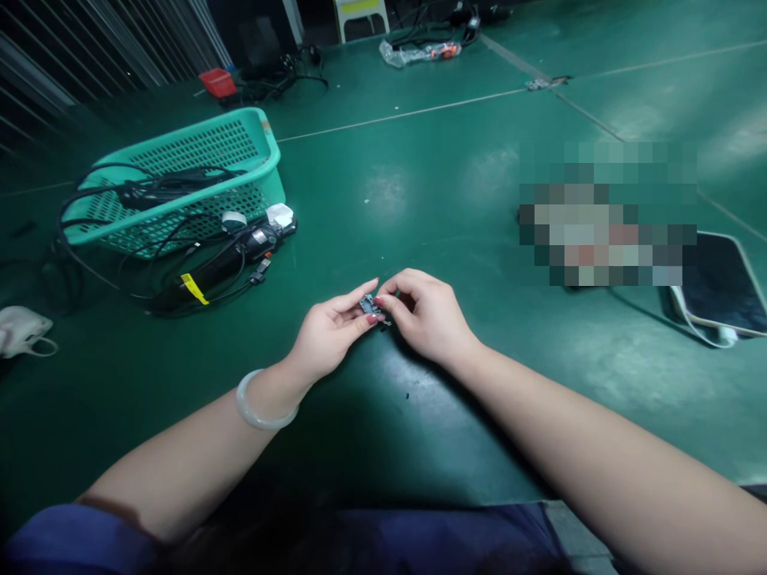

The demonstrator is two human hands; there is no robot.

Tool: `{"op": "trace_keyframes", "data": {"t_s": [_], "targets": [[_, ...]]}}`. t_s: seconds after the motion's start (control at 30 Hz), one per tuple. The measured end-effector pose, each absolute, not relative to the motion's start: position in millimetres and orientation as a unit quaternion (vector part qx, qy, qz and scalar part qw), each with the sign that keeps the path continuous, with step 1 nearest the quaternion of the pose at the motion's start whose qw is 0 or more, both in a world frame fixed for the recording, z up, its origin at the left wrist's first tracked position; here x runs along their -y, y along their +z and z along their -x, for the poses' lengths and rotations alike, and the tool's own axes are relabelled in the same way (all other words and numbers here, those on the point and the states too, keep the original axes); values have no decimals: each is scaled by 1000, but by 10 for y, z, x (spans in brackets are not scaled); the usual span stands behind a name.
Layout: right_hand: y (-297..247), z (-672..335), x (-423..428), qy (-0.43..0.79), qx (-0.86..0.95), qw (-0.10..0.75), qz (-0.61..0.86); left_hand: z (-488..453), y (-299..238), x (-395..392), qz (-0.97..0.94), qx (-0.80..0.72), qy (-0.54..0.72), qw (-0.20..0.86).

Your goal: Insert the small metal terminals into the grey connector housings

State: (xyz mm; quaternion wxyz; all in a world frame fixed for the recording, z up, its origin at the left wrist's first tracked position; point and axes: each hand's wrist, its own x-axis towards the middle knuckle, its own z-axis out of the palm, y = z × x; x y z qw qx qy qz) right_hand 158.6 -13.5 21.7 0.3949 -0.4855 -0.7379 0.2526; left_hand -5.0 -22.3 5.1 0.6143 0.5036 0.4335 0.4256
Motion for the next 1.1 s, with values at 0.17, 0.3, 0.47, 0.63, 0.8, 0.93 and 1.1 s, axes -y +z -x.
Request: {"op": "trace_keyframes", "data": {"t_s": [0.17, 0.3, 0.47, 0.63, 0.8, 0.93, 1.1], "targets": [[193, -1561, 148, 255, 714, 414, 504, 60, 7, 230, -549, -444, 419, 571], [190, -1545, 156, 256, 708, 418, 509, 70, -8, 222, -564, -443, 417, 557], [218, -1526, 179, 209, 735, 410, 498, 86, 6, 229, -586, -456, 414, 527], [201, -1513, 173, 237, 726, 413, 496, 65, 68, 256, -540, -458, 417, 570], [181, -1581, 75, 489, 625, 385, 472, 45, 119, 237, -451, -426, 422, 661], [200, -1681, -2, 411, 664, 331, 530, 68, 112, 172, -389, -445, 473, 654], [196, -1701, 31, 288, 775, 189, 531, 90, 109, 124, -330, -478, 515, 630]]}}
